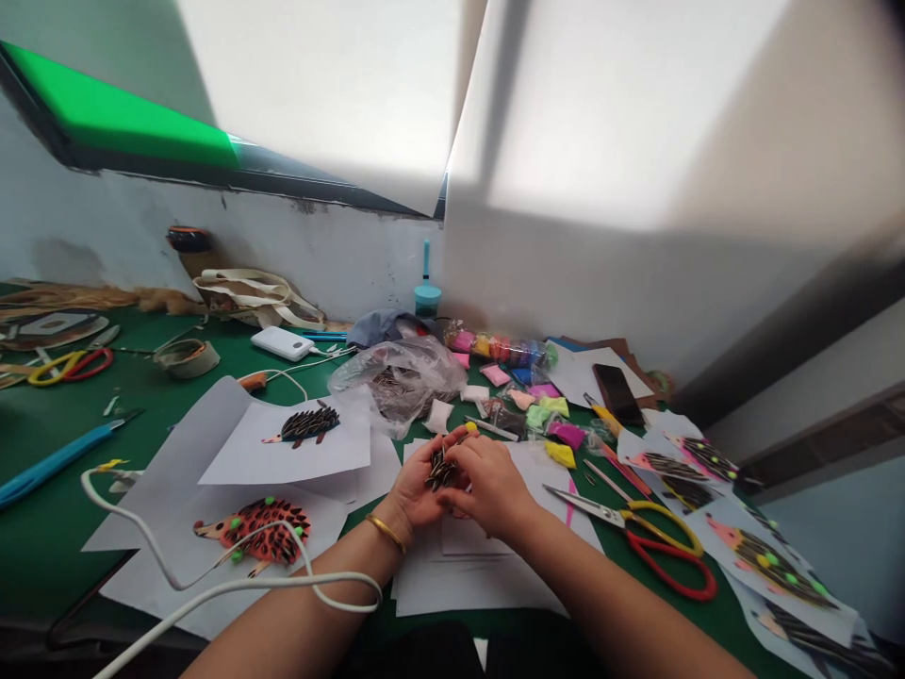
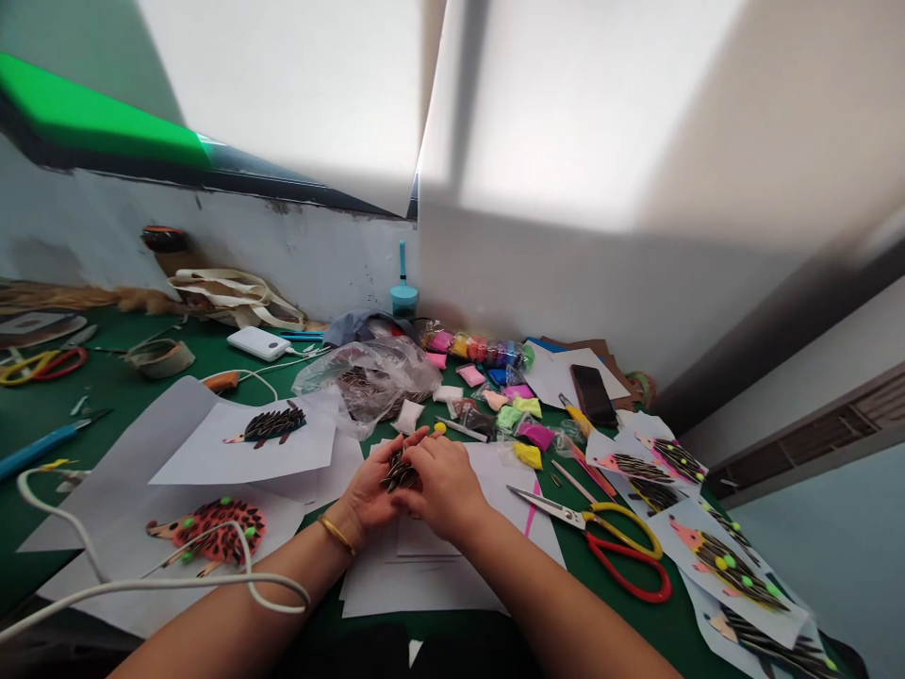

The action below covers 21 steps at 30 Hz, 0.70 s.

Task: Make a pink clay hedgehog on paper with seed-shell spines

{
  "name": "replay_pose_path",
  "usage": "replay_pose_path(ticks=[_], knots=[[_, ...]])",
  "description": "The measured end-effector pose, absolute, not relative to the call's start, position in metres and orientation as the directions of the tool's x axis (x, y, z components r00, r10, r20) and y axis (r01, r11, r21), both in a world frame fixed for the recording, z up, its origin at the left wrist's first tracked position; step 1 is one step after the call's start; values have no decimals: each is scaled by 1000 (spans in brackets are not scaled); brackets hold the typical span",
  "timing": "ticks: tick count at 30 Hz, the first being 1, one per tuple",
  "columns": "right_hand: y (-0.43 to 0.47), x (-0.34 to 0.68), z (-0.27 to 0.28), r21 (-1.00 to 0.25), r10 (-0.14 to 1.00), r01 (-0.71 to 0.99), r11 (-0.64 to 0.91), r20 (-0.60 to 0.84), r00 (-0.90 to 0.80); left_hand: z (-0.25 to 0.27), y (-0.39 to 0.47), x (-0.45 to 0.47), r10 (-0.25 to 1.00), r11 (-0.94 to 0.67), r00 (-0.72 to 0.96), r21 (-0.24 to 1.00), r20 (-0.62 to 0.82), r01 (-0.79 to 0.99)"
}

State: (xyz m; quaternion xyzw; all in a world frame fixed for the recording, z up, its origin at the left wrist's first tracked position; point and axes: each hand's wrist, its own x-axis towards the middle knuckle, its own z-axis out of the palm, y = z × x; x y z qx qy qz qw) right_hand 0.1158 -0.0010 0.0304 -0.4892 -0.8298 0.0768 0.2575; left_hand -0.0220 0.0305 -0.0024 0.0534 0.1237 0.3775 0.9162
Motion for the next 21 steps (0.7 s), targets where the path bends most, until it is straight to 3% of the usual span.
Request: replay_pose_path(ticks=[8, 14, 21], knots=[[15, 124, 35, -391, 862, 794, 466, 404, -306, -1, 28, -18, 713, 683, 653, 44, -254, -729], [7, 117, 34, -392, 826, 740, 547, 396, -401, 1, 28, -20, 703, 709, 678, 146, -215, -690], [4, 113, 24, -359, 844, 777, 517, 365, -393, 1, 29, -18, 734, 678, 632, 212, -249, -704]])
